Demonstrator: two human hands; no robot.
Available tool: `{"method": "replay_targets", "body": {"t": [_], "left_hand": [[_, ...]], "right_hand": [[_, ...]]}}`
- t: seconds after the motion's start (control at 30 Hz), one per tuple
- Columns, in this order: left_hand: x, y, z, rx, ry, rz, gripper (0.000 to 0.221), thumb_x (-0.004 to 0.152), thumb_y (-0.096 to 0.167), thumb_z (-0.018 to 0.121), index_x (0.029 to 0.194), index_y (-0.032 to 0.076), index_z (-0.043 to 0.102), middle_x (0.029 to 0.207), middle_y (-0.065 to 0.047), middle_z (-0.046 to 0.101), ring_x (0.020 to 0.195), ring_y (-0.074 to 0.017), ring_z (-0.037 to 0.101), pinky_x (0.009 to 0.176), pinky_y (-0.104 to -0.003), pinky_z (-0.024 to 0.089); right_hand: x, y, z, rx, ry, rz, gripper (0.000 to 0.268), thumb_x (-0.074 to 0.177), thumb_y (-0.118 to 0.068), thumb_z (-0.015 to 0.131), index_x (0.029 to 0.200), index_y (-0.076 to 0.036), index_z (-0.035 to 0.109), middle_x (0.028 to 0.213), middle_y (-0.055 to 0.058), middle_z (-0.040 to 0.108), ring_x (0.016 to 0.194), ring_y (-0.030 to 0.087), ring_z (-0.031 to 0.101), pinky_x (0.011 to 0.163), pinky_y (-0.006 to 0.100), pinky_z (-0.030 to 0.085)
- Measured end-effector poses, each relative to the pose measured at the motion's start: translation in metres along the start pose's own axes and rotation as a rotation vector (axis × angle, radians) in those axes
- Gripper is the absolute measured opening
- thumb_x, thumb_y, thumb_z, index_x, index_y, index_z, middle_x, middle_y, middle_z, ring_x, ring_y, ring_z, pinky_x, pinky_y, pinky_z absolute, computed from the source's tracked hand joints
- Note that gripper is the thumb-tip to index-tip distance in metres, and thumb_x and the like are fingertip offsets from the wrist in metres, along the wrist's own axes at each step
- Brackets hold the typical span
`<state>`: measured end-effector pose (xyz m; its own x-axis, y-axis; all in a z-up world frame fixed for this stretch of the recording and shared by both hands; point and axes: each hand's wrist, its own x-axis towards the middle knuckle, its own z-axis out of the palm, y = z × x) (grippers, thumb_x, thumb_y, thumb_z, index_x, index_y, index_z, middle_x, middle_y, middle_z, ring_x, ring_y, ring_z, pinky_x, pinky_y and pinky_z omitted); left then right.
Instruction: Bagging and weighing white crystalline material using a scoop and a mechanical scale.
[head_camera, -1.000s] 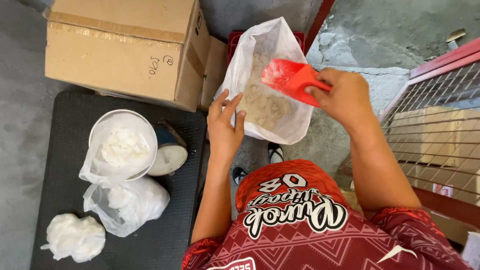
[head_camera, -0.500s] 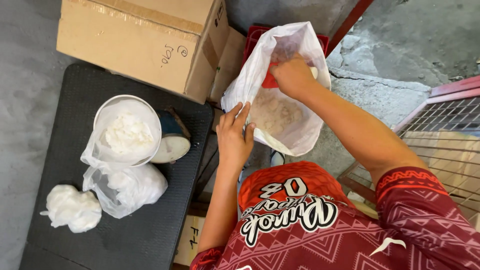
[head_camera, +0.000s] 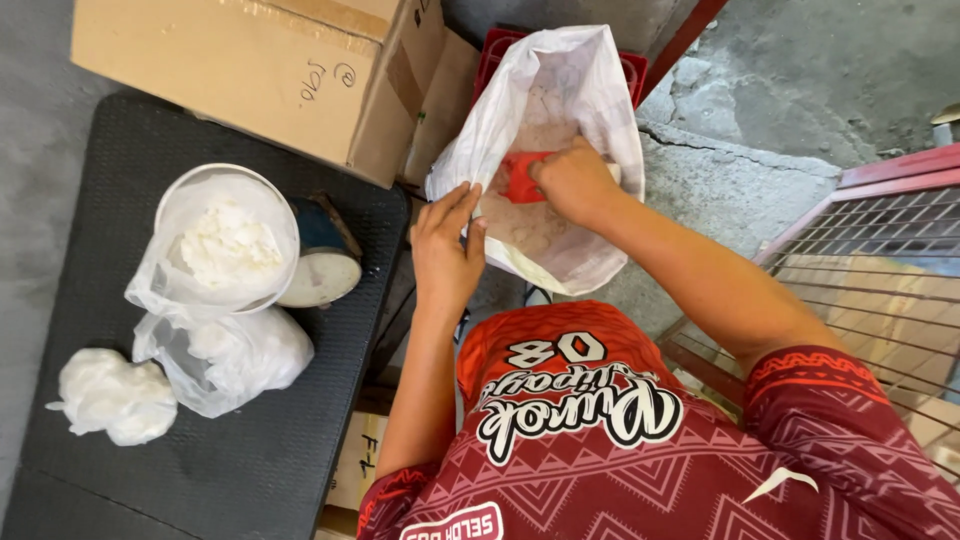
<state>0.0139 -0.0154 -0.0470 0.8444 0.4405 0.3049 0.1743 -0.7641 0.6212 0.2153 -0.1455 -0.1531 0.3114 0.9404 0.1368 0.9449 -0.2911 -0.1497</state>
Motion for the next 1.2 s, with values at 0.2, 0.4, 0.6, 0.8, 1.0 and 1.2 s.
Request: {"method": "replay_targets", "body": {"t": [0.2,0.4,0.6,0.8,1.0,1.2], "left_hand": [[0.000,-0.004,0.003,-0.023,0.023,-0.005,0.037,0.091,0.007,0.072,0.128,0.008,0.073,0.130,-0.011,0.071,0.115,-0.0318,0.064,0.099,-0.042,0.049],[0.004,0.000,0.002,-0.021,0.030,-0.031,0.031,0.093,0.009,0.073,0.124,0.009,0.075,0.125,-0.009,0.072,0.114,-0.0303,0.065,0.095,-0.042,0.047],[0.008,0.002,0.002,-0.039,0.025,-0.033,0.029,0.092,0.010,0.073,0.121,0.008,0.075,0.122,-0.010,0.074,0.111,-0.0309,0.066,0.095,-0.043,0.047],[0.010,-0.007,-0.002,-0.084,0.040,-0.020,0.024,0.092,0.010,0.073,0.116,0.010,0.077,0.123,-0.009,0.074,0.114,-0.0299,0.066,0.098,-0.041,0.047],[0.015,-0.001,-0.010,-0.091,0.078,0.019,0.025,0.093,0.011,0.074,0.118,0.009,0.076,0.124,-0.010,0.073,0.116,-0.0308,0.065,0.098,-0.041,0.047],[0.014,-0.003,-0.028,-0.138,0.216,0.028,0.024,0.093,0.008,0.073,0.117,0.008,0.075,0.123,-0.010,0.073,0.114,-0.0296,0.067,0.102,-0.040,0.050]], "right_hand": [[-0.007,-0.001,0.009,0.040,0.091,0.011,0.011,0.073,-0.012,0.064,0.081,-0.013,0.071,0.071,0.010,0.069,0.068,0.031,0.068,0.077,0.044,0.048],[-0.015,-0.024,-0.010,0.003,0.005,0.001,0.005,0.077,-0.013,0.065,0.079,-0.011,0.069,0.067,0.012,0.068,0.063,0.032,0.067,0.075,0.045,0.047],[-0.017,-0.017,0.005,0.030,0.049,0.089,0.007,0.077,-0.012,0.070,0.083,-0.011,0.068,0.071,0.013,0.069,0.069,0.032,0.069,0.077,0.045,0.049],[-0.044,-0.027,-0.056,0.198,0.073,0.241,0.017,0.078,-0.021,0.078,0.092,-0.013,0.073,0.069,0.014,0.069,0.065,0.036,0.067,0.072,0.049,0.049],[-0.086,-0.039,-0.131,0.431,0.138,0.332,0.026,0.082,-0.027,0.081,0.099,-0.009,0.075,0.084,0.015,0.071,0.073,0.039,0.067,0.064,0.045,0.053],[-0.111,-0.052,-0.176,0.514,0.123,0.474,0.023,0.085,-0.022,0.083,0.101,-0.006,0.076,0.078,0.014,0.069,0.062,0.025,0.064,0.061,0.035,0.051]]}}
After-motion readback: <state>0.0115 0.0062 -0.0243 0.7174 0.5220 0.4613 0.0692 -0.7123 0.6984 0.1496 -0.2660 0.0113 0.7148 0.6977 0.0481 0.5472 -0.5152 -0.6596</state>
